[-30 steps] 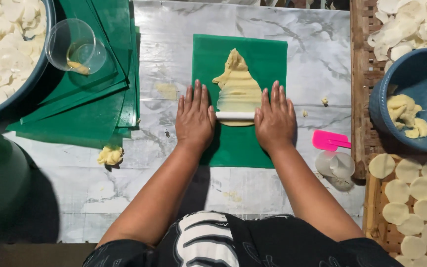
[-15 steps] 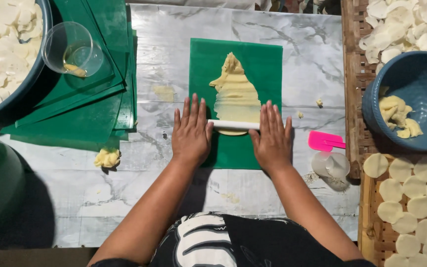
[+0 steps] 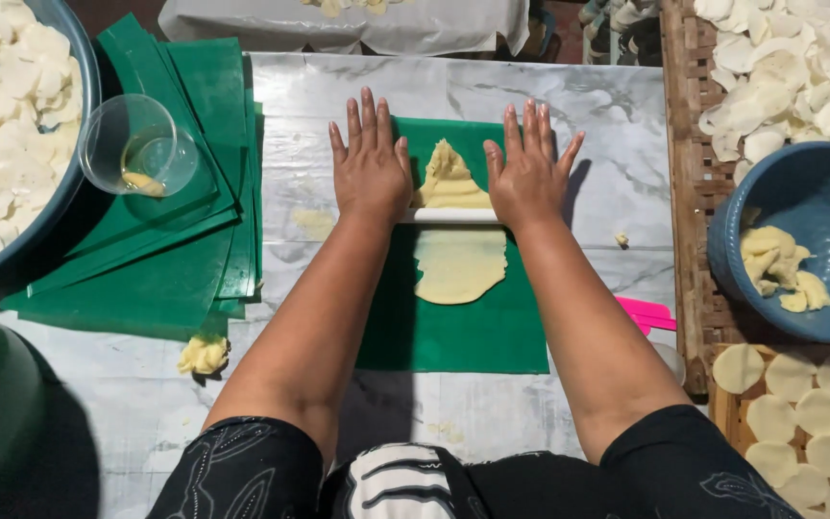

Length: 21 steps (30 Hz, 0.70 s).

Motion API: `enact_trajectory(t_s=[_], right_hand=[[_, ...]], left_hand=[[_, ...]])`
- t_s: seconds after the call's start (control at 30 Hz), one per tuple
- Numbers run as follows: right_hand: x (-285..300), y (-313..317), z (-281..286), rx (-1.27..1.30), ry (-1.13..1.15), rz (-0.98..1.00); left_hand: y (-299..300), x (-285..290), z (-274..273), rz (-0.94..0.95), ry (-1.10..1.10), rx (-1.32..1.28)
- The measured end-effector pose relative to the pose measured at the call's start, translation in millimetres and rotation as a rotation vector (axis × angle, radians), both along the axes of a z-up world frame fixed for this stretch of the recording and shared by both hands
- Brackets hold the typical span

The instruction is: Rolling out pieces of dough into thin sheets on a mat using a rolling pin.

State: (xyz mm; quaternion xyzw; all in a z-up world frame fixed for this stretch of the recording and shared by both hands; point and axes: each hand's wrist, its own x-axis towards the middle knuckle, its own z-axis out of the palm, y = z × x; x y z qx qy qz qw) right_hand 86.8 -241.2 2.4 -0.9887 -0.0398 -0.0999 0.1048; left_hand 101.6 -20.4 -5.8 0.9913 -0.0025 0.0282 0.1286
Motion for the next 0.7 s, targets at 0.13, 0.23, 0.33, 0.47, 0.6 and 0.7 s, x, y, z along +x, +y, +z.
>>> enact_trajectory(t_s=[0.13,0.23,0.33,0.47,0.6,0.7], right_hand=[[-16,2,0,-0.014,-0.073,0.002],[-59,6,2,-0.009,0.011,0.007],[-109,-5,-15,-0.07,-0.039,0.057],[-140,-29,-44,0.035,-0.127,0.194],[-118,-33,-29,0.041,-0.186,0.257],[-79,-27,-27,0.022,-0.211,0.259]], left_hand=[[1,-25,6,0.023,-0.047,0.025],[7,-68,23,-0.047,0.058,-0.065],[10,-105,12,-0.093,0.074,-0.058],[17,-124,6,-0.149,0.124,-0.055],[14,-104,29,-0.133,0.055,-0.052],[9,-65,25,-0.124,0.026,-0.053]])
